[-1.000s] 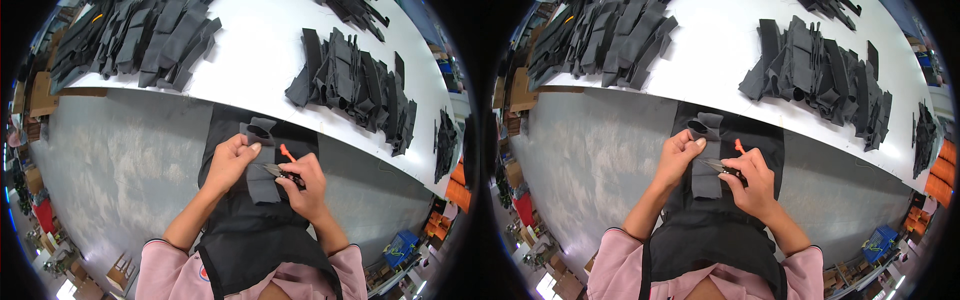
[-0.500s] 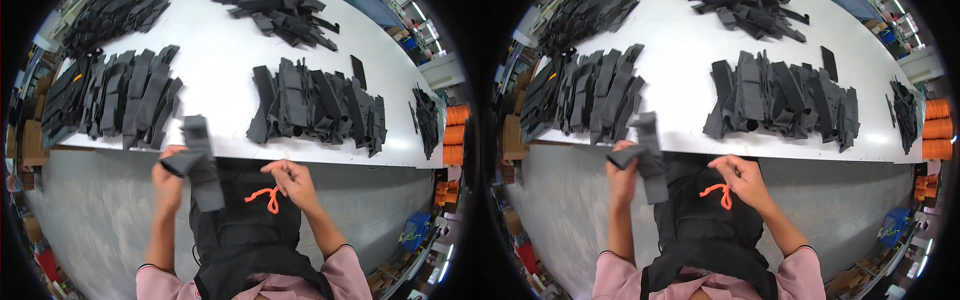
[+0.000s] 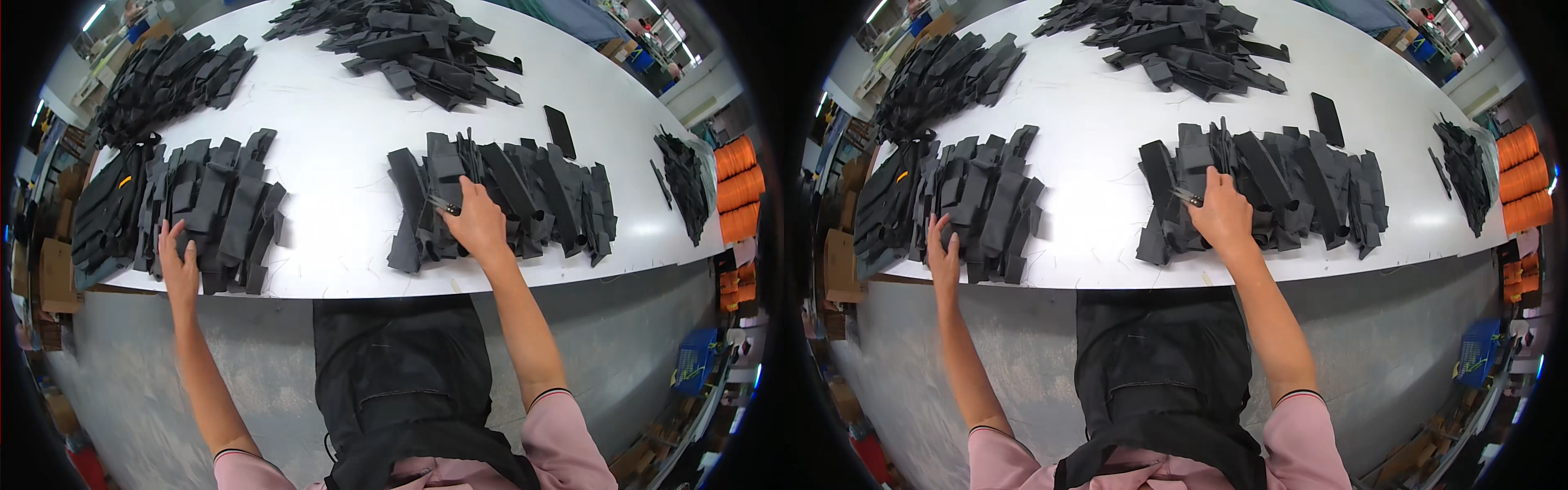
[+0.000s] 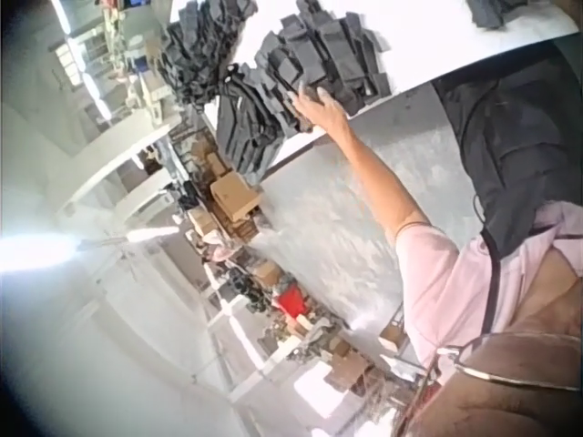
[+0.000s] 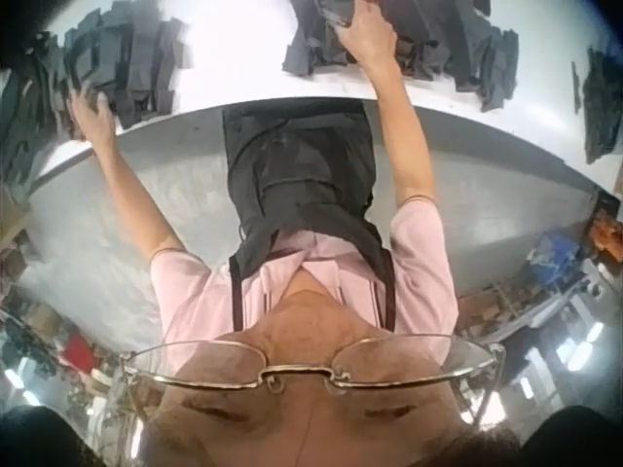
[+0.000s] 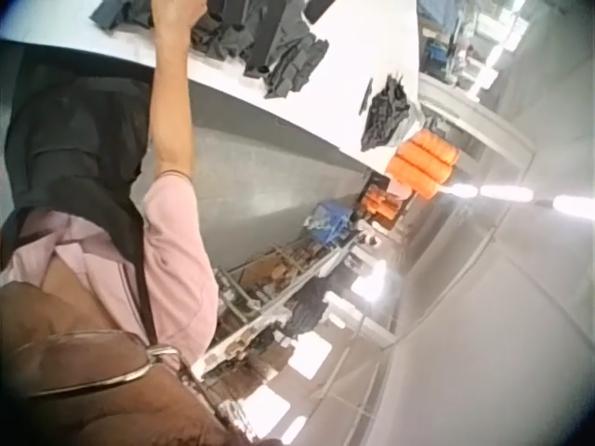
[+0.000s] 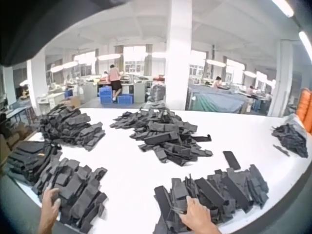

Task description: Trimming excess material from small black fabric or plastic industrial components using hand snips.

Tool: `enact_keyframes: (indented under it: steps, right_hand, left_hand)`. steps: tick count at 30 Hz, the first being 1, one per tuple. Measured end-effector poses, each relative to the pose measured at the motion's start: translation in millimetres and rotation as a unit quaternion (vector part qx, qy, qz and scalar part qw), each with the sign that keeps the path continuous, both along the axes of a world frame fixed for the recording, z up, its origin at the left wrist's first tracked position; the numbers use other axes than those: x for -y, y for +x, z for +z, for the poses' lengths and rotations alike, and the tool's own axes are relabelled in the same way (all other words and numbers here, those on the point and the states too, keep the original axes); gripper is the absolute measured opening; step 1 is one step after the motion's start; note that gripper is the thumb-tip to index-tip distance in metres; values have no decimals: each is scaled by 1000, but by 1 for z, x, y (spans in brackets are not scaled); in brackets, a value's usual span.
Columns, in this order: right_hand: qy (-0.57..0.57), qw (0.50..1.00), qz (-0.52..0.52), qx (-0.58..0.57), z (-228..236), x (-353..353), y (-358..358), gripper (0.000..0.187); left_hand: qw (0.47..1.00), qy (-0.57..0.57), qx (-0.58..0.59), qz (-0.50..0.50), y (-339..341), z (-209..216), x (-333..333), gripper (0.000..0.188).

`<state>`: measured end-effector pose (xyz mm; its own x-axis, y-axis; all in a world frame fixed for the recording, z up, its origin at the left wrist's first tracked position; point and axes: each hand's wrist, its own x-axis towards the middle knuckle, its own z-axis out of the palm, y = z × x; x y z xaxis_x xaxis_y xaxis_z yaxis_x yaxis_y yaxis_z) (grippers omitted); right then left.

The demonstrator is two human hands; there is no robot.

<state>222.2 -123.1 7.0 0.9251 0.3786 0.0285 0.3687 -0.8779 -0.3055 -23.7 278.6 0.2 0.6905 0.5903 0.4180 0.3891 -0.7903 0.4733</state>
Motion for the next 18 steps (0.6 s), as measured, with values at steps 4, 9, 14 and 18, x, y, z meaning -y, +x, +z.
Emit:
enact_keyframes:
  steps: [4,9,14,18]
  right_hand:
    - [36,998,-42,-8,4,1,4,61]
    - [81,995,-59,-4,7,9,3,52]
    - [95,992,-15,76,2,16,10,19]
    - [220,965,-6,144,7,34,1,14]
  left_hand:
    - [974,183,71,114,11,16,42,37]
    - [960,-117,224,-123,50,47,139,30]
    - [795,-541,146,-232,74,24,226,25]
    - [669,-678,144,-268,95,23,264,24]
